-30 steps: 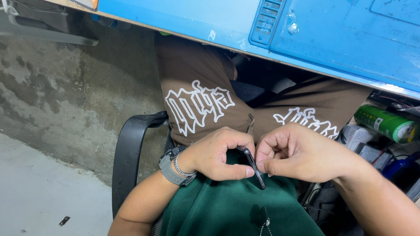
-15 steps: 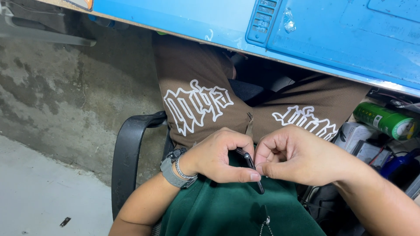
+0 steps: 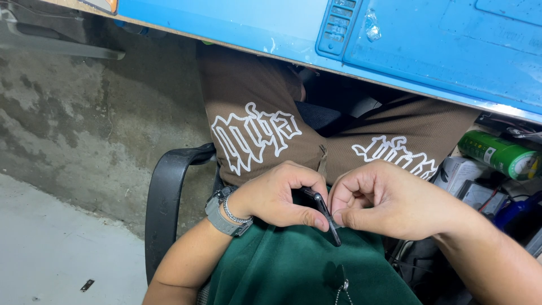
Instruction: The person applies adhesive from a tube onto a small white component and the edge of a black smartphone. They then attach the component to the phone's back, press it into place, and handle the phone while seated.
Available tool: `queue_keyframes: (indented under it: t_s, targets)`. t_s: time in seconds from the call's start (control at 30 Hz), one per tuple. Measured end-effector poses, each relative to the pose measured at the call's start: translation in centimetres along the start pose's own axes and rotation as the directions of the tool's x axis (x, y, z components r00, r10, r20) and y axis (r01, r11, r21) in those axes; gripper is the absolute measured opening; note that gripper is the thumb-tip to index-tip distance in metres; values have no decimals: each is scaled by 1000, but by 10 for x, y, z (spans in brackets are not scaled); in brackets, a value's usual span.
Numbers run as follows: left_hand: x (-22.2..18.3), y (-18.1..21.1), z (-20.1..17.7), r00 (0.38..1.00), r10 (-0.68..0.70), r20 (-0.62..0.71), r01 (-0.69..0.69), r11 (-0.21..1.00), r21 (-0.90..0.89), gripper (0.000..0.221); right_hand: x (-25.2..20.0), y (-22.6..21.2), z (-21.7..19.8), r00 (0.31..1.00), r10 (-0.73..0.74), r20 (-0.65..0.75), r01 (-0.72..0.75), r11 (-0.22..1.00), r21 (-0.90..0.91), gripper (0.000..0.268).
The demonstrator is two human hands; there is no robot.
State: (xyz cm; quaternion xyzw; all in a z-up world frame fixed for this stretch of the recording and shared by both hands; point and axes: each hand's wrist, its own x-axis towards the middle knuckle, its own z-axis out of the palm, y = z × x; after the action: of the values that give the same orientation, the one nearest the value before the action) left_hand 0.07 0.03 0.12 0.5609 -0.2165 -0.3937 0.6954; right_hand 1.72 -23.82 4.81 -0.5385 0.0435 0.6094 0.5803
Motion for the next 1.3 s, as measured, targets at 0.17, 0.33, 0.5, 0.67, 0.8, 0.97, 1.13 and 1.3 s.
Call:
queue_keyframes:
  t_s: [0.17, 0.33, 0.5, 0.67, 0.8, 0.97, 1.13, 1.3]
  targets:
    - [-1, 7, -1, 1000, -13, -16, 13, 999, 44, 30, 2, 1, 1, 999, 16, -38, -16, 1000, -10, 12]
    - [-1, 7, 0, 999, 24, -30, -22, 998, 51, 29, 3, 1, 2, 998, 34, -54, -34, 999, -13, 13]
    - [-1, 9, 3, 999, -6, -54, 9, 998, 62, 27, 2, -2, 3, 998, 43, -50, -43, 999, -6, 14]
    - [-1, 8, 7, 996, -2, -88, 7, 998, 63, 23, 2, -6, 5, 996, 69, -60, -72, 996, -48, 13]
    - [-2, 7, 8, 996, 6, -92, -2, 999, 41, 22, 3, -8, 6, 991, 103, -87, -106, 994, -38, 13]
    - [-1, 8, 9, 993, -15, -113, 19, 999, 36, 22, 5, -3, 3, 999, 23, -45, -23, 1000, 4, 13]
    - [-2, 4, 7, 982, -41, -187, 39, 999, -14, 20, 1, -2, 3, 945, -34, -326, 26, 999, -27, 11]
    - [-12, 2, -6, 948, 2, -317, -57, 985, -164, 15, -7, 23, 24, 839, -243, -487, 135, 960, -247, 34]
